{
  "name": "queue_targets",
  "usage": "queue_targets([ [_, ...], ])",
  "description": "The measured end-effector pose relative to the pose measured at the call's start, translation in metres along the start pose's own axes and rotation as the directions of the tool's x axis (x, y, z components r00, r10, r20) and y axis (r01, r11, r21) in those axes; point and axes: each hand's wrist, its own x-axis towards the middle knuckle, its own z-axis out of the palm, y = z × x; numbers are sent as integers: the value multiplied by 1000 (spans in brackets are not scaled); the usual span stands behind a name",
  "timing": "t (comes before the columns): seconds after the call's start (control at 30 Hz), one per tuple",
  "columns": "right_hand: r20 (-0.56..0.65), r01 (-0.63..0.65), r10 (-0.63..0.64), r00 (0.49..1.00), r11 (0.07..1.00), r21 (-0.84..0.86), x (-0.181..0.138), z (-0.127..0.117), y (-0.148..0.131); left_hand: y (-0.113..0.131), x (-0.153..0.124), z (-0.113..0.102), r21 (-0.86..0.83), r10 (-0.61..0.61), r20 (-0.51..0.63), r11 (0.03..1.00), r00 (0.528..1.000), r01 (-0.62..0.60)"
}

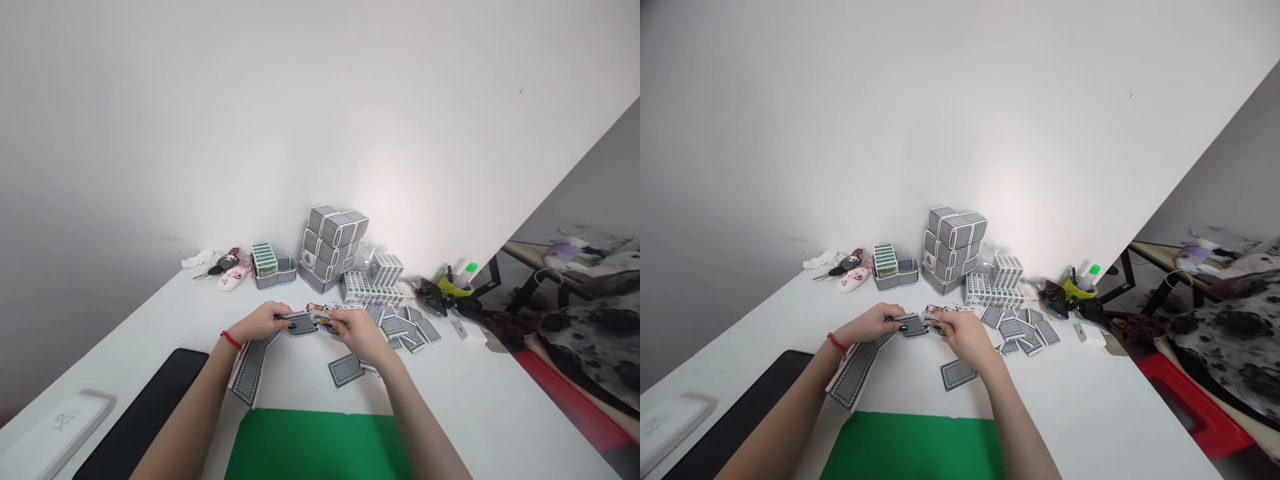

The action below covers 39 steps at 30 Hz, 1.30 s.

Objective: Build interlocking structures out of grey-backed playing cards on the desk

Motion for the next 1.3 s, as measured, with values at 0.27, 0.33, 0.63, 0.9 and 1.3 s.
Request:
queue_targets([
  [0.27, 63, -28, 39, 997, 984, -174, 2, 4, 2, 1, 7, 9, 70, -32, -11, 997, 999, 33],
  [0.33, 78, -34, 50, 996, 979, -202, 1, 3, 3, 1, 8, 10, 80, -29, -11, 996, 1000, 30],
  [0.63, 96, -23, 59, 994, 942, -336, 1, -1, 3, 4, 10, 12, 160, -26, -28, 987, 999, 30],
  [0.9, 147, -26, 80, 986, 939, -342, 5, 17, 5, 6, 14, 21, 302, -23, -15, 953, 1000, 27],
  [1.3, 98, -146, 153, 983, 986, -80, 10, 38, 39, 12, 18, 31, 517, -51, -100, 851, 994, 95],
])
